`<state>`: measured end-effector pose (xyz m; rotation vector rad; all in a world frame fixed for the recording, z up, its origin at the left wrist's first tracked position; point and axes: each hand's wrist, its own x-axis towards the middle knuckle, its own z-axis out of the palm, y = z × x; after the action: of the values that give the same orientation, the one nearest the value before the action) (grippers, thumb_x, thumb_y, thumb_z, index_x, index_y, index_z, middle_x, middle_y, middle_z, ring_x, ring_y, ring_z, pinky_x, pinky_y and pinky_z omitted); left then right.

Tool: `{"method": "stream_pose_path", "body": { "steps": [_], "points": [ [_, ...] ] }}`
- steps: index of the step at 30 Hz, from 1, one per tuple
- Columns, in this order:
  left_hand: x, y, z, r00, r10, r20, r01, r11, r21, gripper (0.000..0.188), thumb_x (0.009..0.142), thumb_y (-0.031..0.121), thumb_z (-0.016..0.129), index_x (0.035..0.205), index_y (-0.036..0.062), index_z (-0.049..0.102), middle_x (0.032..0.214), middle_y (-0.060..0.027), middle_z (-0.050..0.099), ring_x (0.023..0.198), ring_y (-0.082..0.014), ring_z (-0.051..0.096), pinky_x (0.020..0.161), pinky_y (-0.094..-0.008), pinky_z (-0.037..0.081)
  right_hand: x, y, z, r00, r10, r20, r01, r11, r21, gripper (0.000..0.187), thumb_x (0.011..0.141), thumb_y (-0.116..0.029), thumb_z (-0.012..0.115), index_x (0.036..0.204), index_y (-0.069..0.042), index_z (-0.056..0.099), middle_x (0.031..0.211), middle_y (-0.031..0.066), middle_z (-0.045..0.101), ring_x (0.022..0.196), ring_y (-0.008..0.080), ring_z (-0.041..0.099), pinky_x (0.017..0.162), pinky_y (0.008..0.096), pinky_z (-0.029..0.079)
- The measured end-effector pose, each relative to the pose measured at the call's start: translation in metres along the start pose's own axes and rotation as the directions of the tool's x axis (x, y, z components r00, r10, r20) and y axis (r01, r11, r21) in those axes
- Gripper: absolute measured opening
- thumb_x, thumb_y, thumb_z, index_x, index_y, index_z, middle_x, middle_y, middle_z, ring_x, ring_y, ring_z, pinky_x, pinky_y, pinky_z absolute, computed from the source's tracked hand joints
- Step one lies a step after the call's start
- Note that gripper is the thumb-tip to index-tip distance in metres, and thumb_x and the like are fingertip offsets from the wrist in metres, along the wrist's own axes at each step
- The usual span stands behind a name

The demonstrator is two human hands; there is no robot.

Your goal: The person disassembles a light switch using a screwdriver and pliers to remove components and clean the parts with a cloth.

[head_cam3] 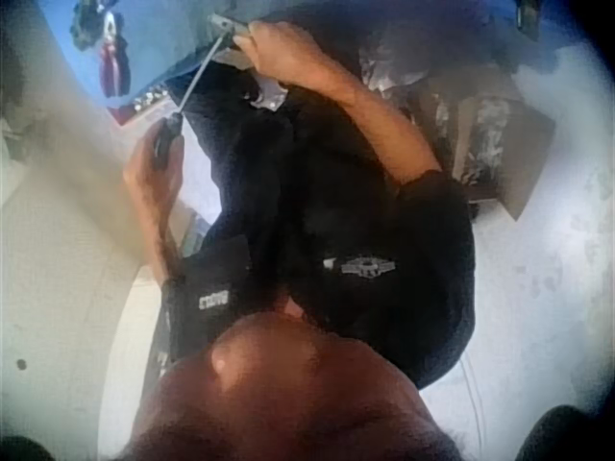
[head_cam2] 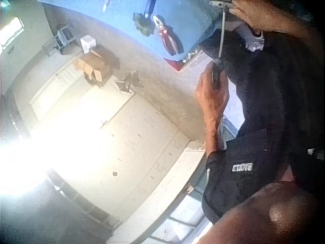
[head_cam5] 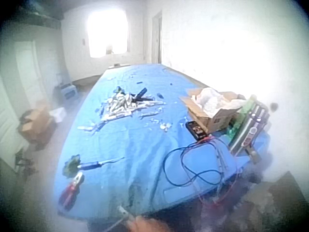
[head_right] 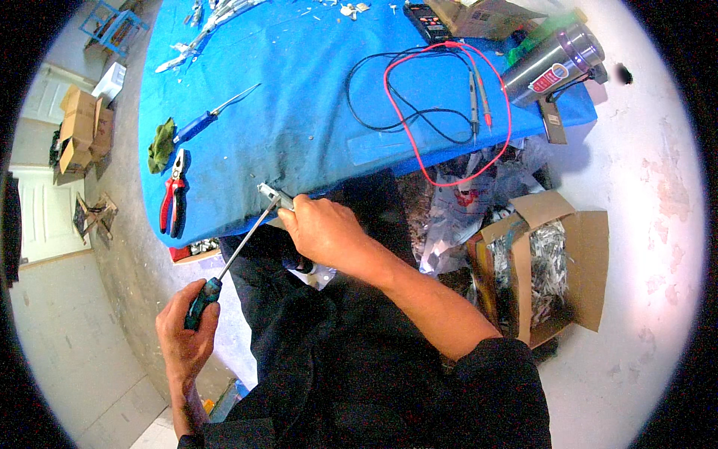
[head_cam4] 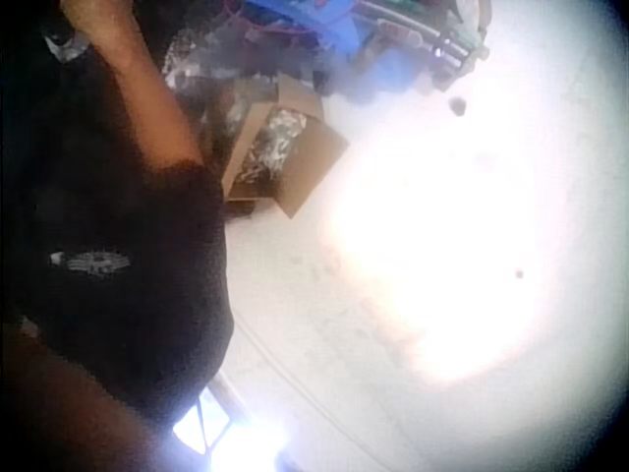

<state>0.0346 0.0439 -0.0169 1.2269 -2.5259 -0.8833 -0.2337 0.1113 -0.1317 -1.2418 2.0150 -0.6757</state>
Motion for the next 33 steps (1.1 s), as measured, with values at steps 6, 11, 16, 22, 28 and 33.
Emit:
{"method": "stream_pose_path", "body": {
  "steps": [6, 11, 16, 22, 28, 33],
  "points": [
    [0.000, 0.003, -0.001, 1.000, -0.028, 0.010, 0.028, 1.000, -0.002, 0.034, 0.086, 0.001, 0.076, 0.119, 0.0001, 0.072, 0.102, -0.0177, 0.077, 0.089, -0.0261, 0.076, 0.080, -0.0359, 0.058, -0.001, -0.001, -0.001, 1.000, 0.000, -0.006, 0.000, 1.000, -0.003, 0.047, 0.108, -0.039, 0.055, 0.094, 0.004, 0.065, 0.084, 0.0321, 0.071, 0.083, 0.0519, 0.071, 0.076, 0.0618, 0.056],
    [0.001, 0.002, 0.000, 0.999, -0.033, 0.002, 0.033, 0.999, -0.004, 0.034, 0.085, 0.001, 0.076, 0.119, 0.0004, 0.072, 0.102, -0.0174, 0.077, 0.089, -0.0258, 0.076, 0.079, -0.0354, 0.058, -0.002, -0.002, -0.003, 1.000, -0.009, -0.010, 0.009, 1.000, -0.001, 0.046, 0.108, -0.039, 0.055, 0.093, 0.004, 0.065, 0.083, 0.0314, 0.071, 0.082, 0.0519, 0.071, 0.075, 0.0614, 0.057],
    [0.002, 0.005, -0.002, 1.000, -0.021, 0.015, 0.021, 1.000, 0.020, 0.036, 0.085, 0.001, 0.077, 0.120, 0.0011, 0.072, 0.103, -0.0178, 0.077, 0.089, -0.0268, 0.077, 0.079, -0.0370, 0.059, -0.002, -0.002, -0.001, 0.999, -0.031, -0.028, 0.030, 0.999, -0.038, 0.045, 0.108, -0.038, 0.056, 0.093, 0.003, 0.065, 0.079, 0.0305, 0.071, 0.078, 0.0503, 0.072, 0.072, 0.0605, 0.058],
    [0.005, 0.010, -0.004, 0.990, 0.141, 0.031, -0.144, 0.972, 0.186, 0.040, 0.087, 0.001, 0.079, 0.125, 0.0006, 0.068, 0.099, -0.0175, 0.076, 0.081, -0.0300, 0.076, 0.067, -0.0380, 0.059, -0.003, -0.002, 0.002, 0.992, -0.102, -0.068, 0.089, 0.981, -0.171, 0.039, 0.107, -0.034, 0.058, 0.091, 0.002, 0.062, 0.071, 0.0255, 0.071, 0.071, 0.0456, 0.073, 0.065, 0.0559, 0.059],
    [0.001, 0.016, -0.014, 0.933, 0.325, 0.152, -0.355, 0.770, 0.530, 0.045, 0.085, 0.002, 0.078, 0.129, -0.0017, 0.065, 0.104, -0.0154, 0.072, 0.081, -0.0286, 0.071, 0.065, -0.0384, 0.057, -0.004, -0.004, 0.004, 0.979, -0.181, -0.096, 0.142, 0.937, -0.318, 0.037, 0.106, -0.034, 0.061, 0.091, 0.000, 0.061, 0.065, 0.0208, 0.071, 0.064, 0.0386, 0.075, 0.058, 0.0499, 0.061],
    [0.010, 0.019, -0.020, 0.916, 0.360, 0.179, -0.397, 0.740, 0.543, 0.042, 0.086, 0.006, 0.079, 0.126, -0.0011, 0.066, 0.093, -0.0110, 0.070, 0.068, -0.0236, 0.068, 0.055, -0.0357, 0.053, -0.005, -0.004, 0.006, 0.966, -0.212, -0.145, 0.151, 0.926, -0.346, 0.037, 0.105, -0.034, 0.062, 0.089, -0.001, 0.060, 0.063, 0.0200, 0.070, 0.062, 0.0370, 0.075, 0.056, 0.0482, 0.060]
  ]
}}
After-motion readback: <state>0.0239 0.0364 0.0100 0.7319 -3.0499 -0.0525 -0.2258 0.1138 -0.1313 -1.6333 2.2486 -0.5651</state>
